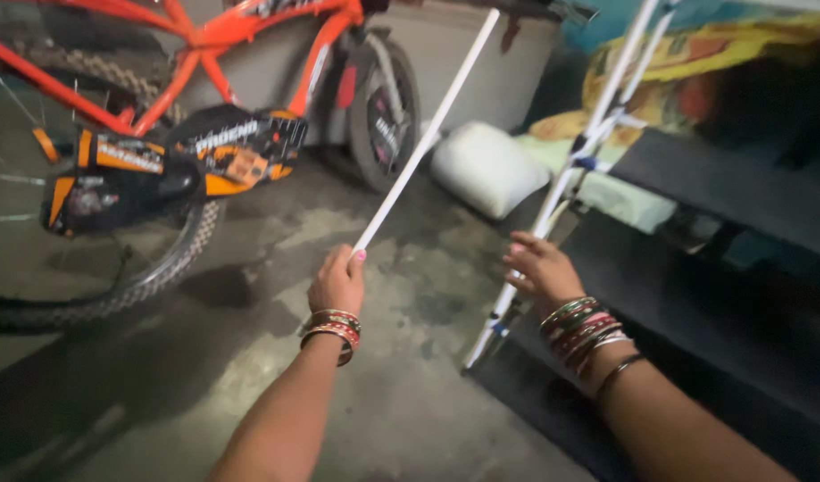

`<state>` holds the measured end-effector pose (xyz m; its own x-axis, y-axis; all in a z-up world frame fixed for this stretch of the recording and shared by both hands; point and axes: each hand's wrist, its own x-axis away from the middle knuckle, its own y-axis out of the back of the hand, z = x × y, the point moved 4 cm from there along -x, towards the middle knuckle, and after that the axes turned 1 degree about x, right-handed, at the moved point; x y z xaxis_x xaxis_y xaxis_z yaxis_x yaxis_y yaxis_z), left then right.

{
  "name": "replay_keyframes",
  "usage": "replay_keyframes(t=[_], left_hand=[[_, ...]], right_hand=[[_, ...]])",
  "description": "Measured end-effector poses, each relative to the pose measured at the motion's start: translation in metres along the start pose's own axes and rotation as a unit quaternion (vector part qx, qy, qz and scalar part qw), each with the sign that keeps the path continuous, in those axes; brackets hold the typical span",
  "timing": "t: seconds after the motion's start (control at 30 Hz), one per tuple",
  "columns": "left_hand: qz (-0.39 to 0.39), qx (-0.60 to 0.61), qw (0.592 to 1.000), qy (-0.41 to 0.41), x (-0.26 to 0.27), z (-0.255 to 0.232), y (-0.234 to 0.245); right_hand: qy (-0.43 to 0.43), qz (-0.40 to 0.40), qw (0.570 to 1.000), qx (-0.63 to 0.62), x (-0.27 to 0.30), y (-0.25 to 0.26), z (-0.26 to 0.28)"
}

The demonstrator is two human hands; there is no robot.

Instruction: The person assembles a multi-tier fabric storage rack, fitting black fabric shelves onto a white plastic tube frame, attaching side poles and connectors, and pressing shelves into place until the finished four-tier rack stands upright on the floor.

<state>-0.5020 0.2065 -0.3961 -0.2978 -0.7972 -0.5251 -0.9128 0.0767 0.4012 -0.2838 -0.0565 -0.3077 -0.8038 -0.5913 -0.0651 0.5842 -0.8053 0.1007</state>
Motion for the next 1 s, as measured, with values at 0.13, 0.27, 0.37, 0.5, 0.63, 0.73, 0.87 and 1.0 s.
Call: replay_keyframes(t=[0.13, 0.27, 0.37, 0.5, 0.63, 0.73, 0.87, 1.0], left_hand=[[-0.035, 0.06, 0.994, -0.079, -0.015, -0.045, 0.036], [-0.056, 0.095, 0.977, -0.183, -0.023, -0.102, 0.068], [-0.04, 0.114, 0.958, -0.26, -0.022, -0.152, 0.08], [-0.024, 0.097, 0.93, -0.355, -0.013, -0.211, 0.086], [-0.005, 0.082, 0.92, -0.384, -0.006, -0.25, 0.08], [0.001, 0.057, 0.91, -0.41, -0.002, -0.269, 0.078], [0.051, 0.005, 0.899, -0.435, 0.002, -0.289, 0.074], [0.071, 0.033, 0.856, -0.511, 0.008, -0.32, 0.066]], right_hand=[[0.036, -0.016, 0.998, -0.045, 0.038, 0.043, 0.089], [0.079, -0.091, 0.992, -0.02, 0.084, 0.097, 0.159], [0.092, -0.17, 0.981, -0.008, 0.12, 0.147, 0.193], [0.129, -0.247, 0.96, 0.019, 0.165, 0.21, 0.224], [0.144, -0.324, 0.935, -0.016, 0.202, 0.268, 0.24], [0.17, -0.346, 0.921, -0.06, 0.227, 0.3, 0.246], [0.186, -0.377, 0.905, -0.066, 0.262, 0.326, 0.252], [0.205, -0.391, 0.895, -0.072, 0.285, 0.348, 0.257]])
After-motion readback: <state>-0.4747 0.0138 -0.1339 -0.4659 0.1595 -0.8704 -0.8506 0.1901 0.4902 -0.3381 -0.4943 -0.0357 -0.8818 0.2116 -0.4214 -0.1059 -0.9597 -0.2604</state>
